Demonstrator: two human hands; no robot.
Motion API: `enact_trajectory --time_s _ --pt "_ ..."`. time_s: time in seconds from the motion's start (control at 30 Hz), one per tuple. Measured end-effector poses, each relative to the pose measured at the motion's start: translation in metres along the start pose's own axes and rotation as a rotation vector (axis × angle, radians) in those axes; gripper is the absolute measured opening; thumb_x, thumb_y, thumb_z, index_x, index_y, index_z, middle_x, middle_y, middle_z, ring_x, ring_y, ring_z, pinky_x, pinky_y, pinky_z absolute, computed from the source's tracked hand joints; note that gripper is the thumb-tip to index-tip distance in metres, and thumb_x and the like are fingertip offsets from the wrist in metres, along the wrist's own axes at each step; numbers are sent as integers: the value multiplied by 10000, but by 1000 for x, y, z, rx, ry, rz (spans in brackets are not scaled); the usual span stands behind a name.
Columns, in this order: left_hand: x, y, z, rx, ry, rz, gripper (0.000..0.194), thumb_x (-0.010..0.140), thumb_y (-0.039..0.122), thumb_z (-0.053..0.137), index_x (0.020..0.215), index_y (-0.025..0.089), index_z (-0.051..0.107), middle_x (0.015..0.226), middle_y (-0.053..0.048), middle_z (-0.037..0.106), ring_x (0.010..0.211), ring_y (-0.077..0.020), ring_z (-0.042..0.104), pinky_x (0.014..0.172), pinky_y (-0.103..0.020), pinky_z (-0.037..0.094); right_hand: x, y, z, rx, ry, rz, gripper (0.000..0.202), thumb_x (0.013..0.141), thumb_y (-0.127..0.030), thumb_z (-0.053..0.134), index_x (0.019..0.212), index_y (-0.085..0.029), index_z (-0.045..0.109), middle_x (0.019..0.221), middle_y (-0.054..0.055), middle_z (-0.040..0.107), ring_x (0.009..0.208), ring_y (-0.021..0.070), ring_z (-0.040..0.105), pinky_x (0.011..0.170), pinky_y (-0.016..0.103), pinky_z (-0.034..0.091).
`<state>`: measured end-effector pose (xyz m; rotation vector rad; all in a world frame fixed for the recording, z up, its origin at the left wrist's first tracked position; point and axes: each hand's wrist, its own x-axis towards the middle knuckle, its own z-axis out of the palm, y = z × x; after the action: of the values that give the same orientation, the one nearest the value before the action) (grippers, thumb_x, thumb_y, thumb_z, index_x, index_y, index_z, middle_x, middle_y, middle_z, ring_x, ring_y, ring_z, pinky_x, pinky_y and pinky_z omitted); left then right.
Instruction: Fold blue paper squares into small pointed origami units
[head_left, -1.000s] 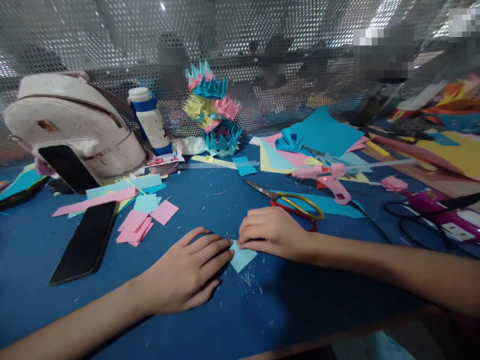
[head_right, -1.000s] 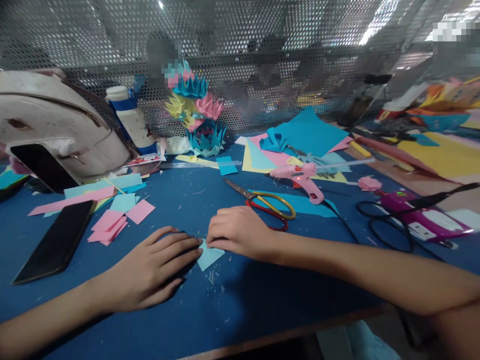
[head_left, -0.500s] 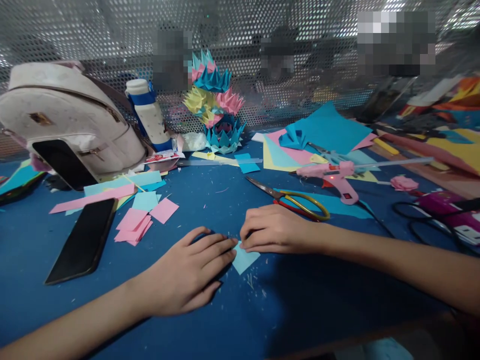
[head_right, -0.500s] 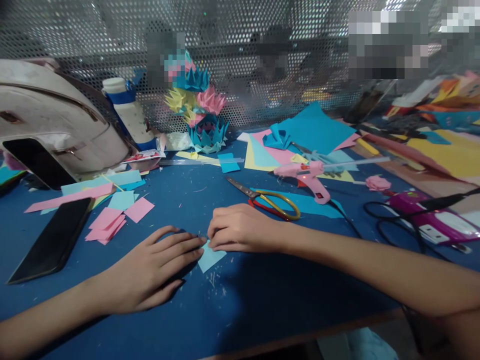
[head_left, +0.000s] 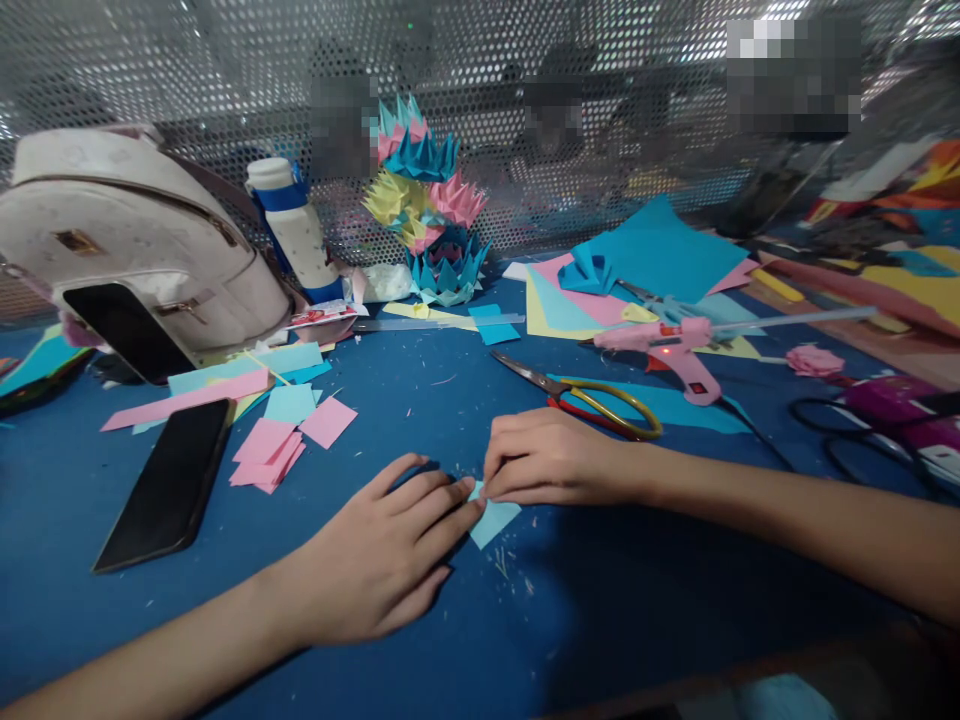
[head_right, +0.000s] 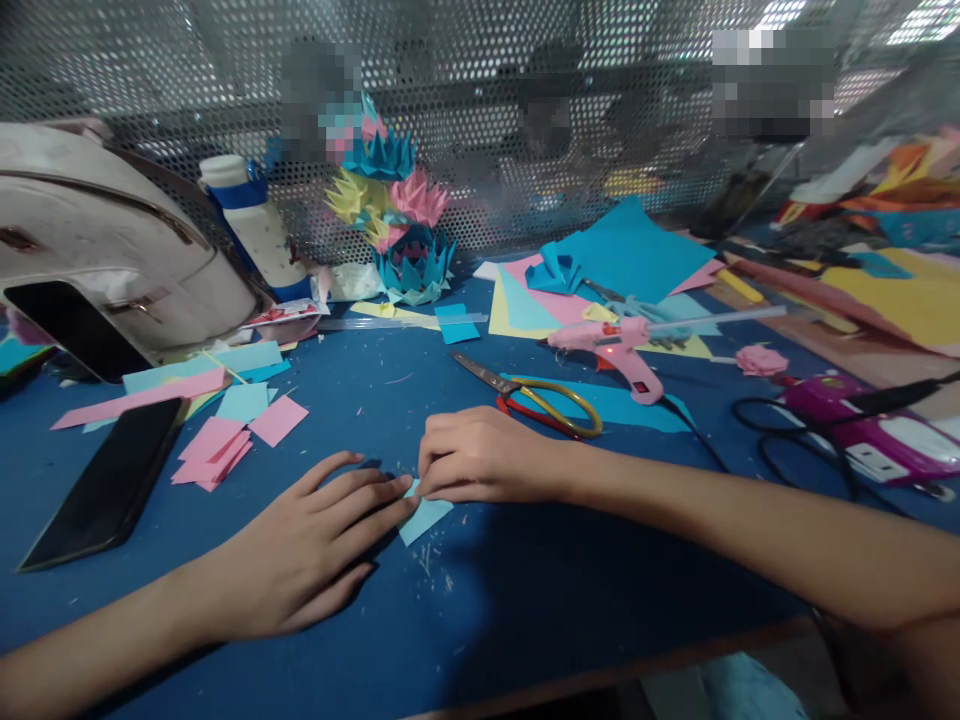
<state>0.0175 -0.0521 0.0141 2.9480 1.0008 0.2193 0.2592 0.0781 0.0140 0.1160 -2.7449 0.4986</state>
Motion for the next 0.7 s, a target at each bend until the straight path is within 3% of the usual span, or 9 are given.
enact_trajectory --time_s 0.43,0.7 --pt "-1 2 2 -24 33 -20 539 986 248 441 1514 165 378 1394 -94 552 1243 -285 497 1144 -502 239 0 0 -1 41 -30 47 251 1023 -291 518 1010 -185 745 943 61 689 897 156 572 768 271 438" --pt "1 2 0 -86 23 -51 568 946 209 470 1506 157 386 1316 -135 556 1227 -297 501 1131 -544 292 4 -10 -7 -271 -142 30 296 1038 -336 480 977 -195 732 861 48 634 781 175 470 675 317 309"
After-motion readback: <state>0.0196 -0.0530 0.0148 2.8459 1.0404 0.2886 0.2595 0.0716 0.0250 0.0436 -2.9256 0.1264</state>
